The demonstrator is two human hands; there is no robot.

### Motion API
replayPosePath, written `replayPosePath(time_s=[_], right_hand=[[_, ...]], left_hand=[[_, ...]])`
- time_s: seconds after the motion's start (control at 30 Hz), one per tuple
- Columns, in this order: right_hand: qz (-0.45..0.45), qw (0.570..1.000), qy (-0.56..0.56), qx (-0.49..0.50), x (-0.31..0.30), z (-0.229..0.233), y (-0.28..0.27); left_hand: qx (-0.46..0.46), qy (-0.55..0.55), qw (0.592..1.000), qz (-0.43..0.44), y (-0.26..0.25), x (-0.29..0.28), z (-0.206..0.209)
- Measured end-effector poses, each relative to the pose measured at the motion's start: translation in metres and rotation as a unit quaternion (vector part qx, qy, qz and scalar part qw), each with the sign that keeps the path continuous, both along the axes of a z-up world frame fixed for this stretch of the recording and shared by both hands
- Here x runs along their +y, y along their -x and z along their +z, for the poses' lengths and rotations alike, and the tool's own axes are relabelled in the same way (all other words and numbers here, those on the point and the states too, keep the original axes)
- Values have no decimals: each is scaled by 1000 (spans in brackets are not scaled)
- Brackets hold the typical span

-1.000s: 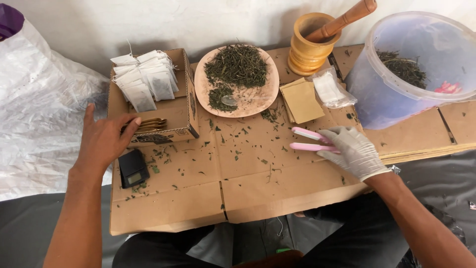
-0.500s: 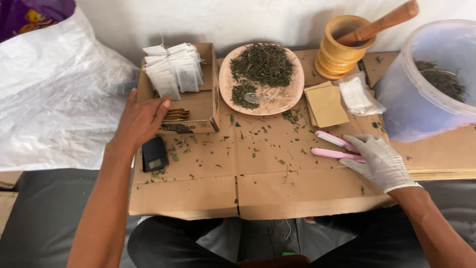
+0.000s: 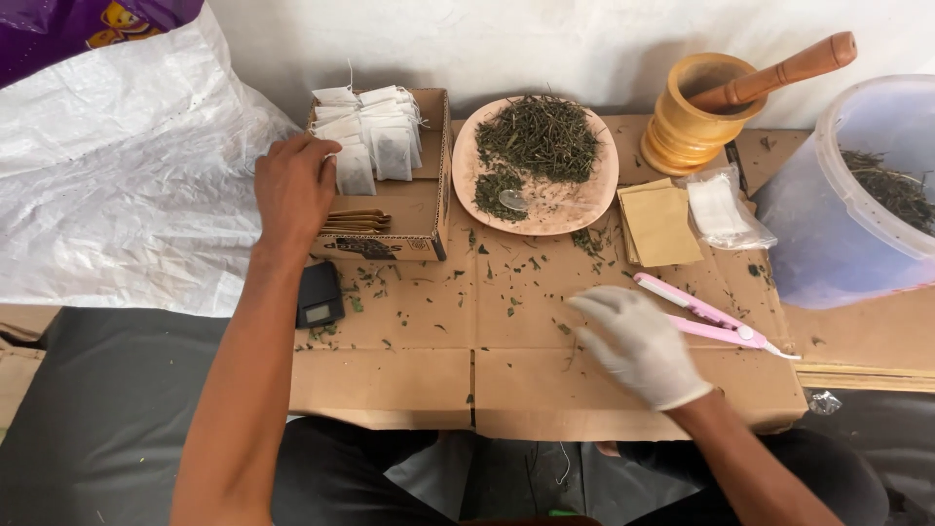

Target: The person uses a hand-held heat sealer to seal the openings of small tea bags filled with dried leaves and then places the finished bags into a cardboard box.

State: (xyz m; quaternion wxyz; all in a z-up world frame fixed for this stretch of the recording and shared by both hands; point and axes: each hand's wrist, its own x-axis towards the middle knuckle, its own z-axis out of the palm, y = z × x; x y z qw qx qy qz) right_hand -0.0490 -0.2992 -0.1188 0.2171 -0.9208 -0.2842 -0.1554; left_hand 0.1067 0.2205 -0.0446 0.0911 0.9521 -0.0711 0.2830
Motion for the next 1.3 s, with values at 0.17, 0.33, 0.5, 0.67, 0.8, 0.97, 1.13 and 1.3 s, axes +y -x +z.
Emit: replayPosePath(time_s=[0.17,0.33,0.5,0.67,0.8,0.97,1.13,1.3], right_hand=[[75,995,42,46,53,12,-17],[57,998,6,7,62,-22,-31],[52,998,-23,3,63,-29,-33],[32,999,-13,5,63,-34,-33],[31,999,-10,14,66,-31,-36],[32,999,-2,22,67,-24,-35],[31,999,5,27,66,-25,-34],[35,999,3,39,65,-27,-34]], left_hand=[[27,-93,995,23,-41,5,-8],[90,-122,988,12,-58,-8,-3],[100,-78,991,-34,-77,-24,-10],[123,-56,991,-2,-81,-44,-12],[105,-64,992,23,-82,-53,-11],[95,-81,992,28,-106,-51,-35],[96,-84,992,12,-124,-47,-52],[89,-95,991,24,-127,-49,-59]])
